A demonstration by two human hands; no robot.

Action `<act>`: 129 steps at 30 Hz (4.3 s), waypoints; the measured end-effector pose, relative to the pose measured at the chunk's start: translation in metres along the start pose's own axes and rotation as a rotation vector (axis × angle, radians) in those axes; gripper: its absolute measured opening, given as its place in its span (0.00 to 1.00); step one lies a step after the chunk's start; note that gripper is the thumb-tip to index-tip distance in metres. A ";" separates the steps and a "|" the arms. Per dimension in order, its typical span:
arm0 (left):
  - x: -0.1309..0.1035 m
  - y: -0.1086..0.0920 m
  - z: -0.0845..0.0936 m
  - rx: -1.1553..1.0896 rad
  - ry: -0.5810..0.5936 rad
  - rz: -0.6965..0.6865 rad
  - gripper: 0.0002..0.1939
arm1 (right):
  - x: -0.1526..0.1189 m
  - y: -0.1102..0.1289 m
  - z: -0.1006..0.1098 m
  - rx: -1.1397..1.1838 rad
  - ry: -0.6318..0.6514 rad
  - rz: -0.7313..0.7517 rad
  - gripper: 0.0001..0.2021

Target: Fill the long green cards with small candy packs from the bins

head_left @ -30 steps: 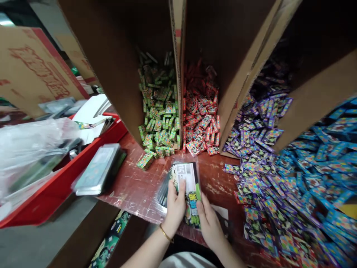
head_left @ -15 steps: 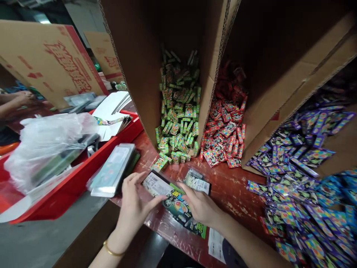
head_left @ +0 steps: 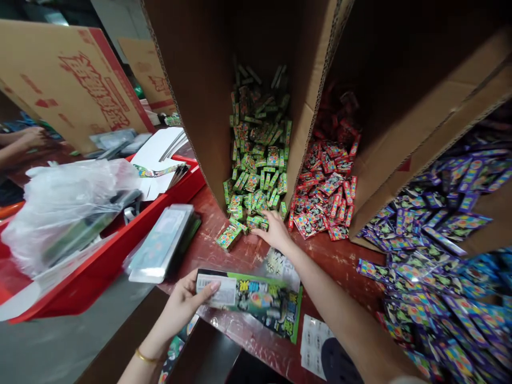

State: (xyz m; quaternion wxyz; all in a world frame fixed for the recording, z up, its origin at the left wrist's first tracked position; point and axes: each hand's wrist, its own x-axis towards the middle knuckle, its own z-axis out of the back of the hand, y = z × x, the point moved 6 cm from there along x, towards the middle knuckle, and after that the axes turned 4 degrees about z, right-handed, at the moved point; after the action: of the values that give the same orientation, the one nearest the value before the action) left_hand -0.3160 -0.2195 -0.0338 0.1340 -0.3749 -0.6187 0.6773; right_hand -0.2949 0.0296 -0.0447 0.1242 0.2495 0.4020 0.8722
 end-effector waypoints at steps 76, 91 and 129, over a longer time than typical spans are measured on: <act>0.043 0.046 -0.132 -0.486 0.038 0.254 0.15 | -0.162 -0.060 0.196 0.200 -0.781 -0.180 0.14; 0.022 0.045 -0.171 -0.413 0.085 0.269 0.21 | -0.210 -0.041 0.170 0.193 -0.602 -0.217 0.11; 0.003 0.030 -0.235 0.174 0.587 0.053 0.18 | -0.191 -0.043 0.193 0.413 -0.377 -0.225 0.18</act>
State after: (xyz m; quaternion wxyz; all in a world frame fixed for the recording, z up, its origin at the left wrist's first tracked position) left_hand -0.1513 -0.0507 -0.0517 0.3207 -0.5577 -0.4834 0.5937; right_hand -0.0299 0.1014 -0.0348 0.2391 0.3809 0.5659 0.6910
